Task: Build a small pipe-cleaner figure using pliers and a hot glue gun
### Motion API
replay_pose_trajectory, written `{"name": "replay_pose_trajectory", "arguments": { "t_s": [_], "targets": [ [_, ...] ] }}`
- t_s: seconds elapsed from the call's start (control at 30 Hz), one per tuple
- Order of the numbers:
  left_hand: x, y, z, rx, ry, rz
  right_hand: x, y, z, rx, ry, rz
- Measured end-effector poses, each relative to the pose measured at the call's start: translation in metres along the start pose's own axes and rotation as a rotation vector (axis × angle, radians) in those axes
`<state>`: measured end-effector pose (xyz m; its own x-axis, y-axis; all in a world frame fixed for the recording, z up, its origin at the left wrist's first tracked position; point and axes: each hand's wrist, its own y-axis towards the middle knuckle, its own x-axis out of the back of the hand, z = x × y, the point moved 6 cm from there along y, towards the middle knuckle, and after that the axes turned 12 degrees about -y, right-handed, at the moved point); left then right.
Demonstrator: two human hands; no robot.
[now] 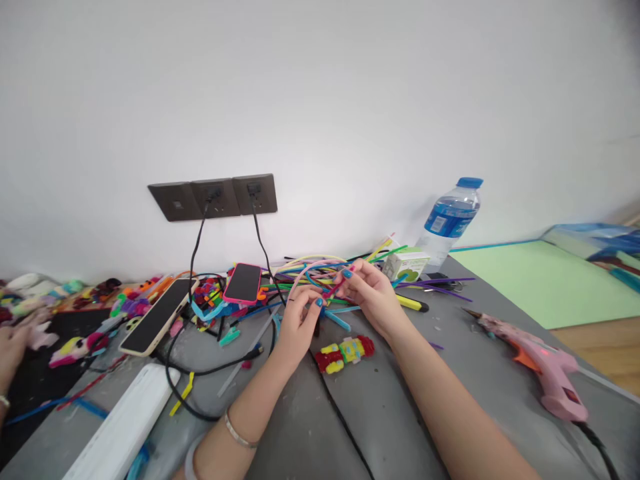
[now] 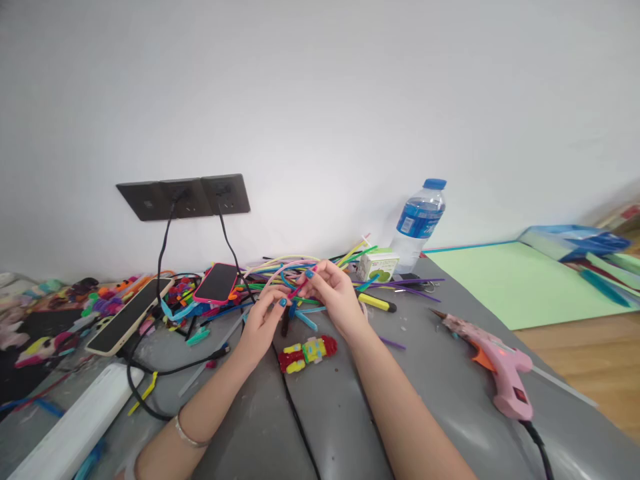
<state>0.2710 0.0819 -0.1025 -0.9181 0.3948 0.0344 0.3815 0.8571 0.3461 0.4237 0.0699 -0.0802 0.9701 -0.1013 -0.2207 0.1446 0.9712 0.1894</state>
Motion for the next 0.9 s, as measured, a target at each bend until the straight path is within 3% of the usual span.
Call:
{"name": "replay_pose_trajectory", "arguments": {
  "t_s": [0.23, 0.47, 0.73, 0.83, 0.9],
  "targets": [
    [0.009, 0.003, 0.009, 0.059, -0.212, -0.13, -0.005, -0.001, -0.001, -0.018, 0.079, 0.059],
    [0.008, 0.001, 0.006, 0.018, -0.206, -0.148, -0.011, -0.003, -0.004, -0.038, 0.05, 0.124],
    [0.001, 0.0, -0.007, -0.11, 0.023, 0.03, -0.01, -0.004, -0.004, -0.021, -0.028, 0.113],
    [-0.008, -0.004, -0.014, -0.205, 0.167, 0.128, -0.015, -0.005, -0.004, -0.009, -0.147, 0.164],
    [-0.01, -0.005, -0.014, -0.228, 0.207, 0.134, -0.018, -0.006, -0.005, -0.002, -0.208, 0.193]
  ]
}}
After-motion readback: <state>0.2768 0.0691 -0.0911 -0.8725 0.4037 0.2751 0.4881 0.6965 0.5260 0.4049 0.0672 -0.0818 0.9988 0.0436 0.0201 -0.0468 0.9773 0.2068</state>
